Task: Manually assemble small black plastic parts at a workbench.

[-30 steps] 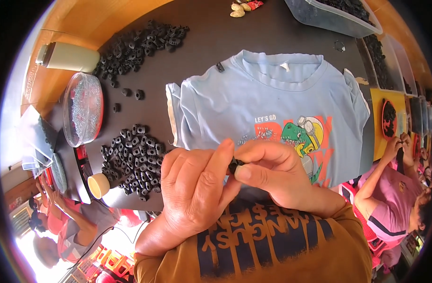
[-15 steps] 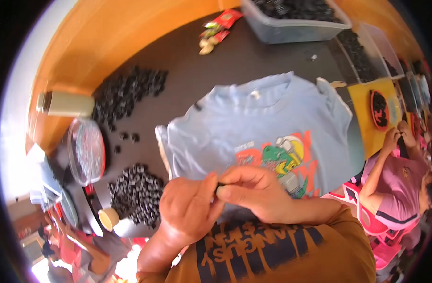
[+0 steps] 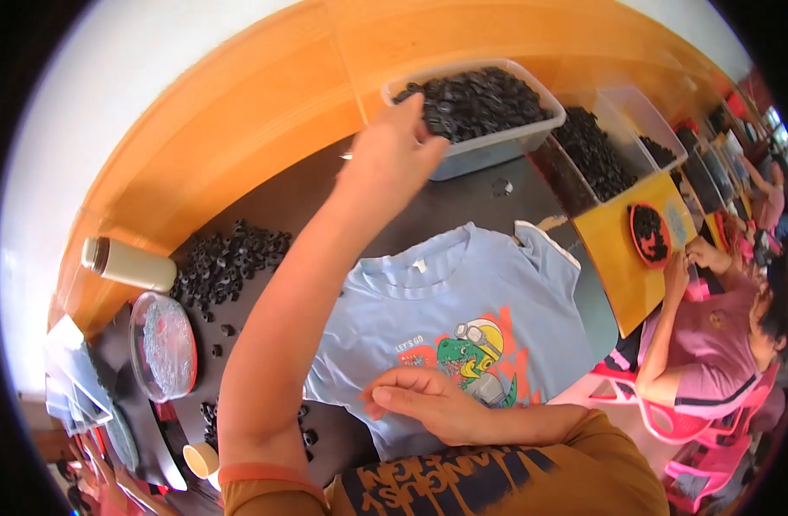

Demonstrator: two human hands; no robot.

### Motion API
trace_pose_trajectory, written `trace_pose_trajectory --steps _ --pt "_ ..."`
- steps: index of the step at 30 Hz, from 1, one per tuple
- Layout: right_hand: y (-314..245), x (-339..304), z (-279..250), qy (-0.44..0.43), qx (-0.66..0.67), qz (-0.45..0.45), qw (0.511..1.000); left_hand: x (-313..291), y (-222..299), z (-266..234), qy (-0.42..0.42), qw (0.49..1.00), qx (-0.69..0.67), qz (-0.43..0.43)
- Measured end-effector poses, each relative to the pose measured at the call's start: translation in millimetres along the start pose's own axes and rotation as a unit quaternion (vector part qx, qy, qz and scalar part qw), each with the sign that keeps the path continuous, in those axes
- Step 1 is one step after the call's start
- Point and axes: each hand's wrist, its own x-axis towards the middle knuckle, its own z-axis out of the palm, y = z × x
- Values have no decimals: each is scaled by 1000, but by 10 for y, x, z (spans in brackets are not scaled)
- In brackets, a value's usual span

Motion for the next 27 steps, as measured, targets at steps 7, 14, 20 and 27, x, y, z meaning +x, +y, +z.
trace_pose_trajectory --steps 7,14,20,27 --pt "43 -76 -24 86 -32 -36 995 -994 337 -88 -25 998 44 48" --pt "104 -201 135 21 -172 -27 985 -2754 731 -632 183 972 140 -40" --pt "117 -182 136 51 -195 -146 969 -3639 788 -621 187 945 243 -109" --pt "219 -22 5 41 -301 -124 945 -3833 575 -388 195 940 259 -105"
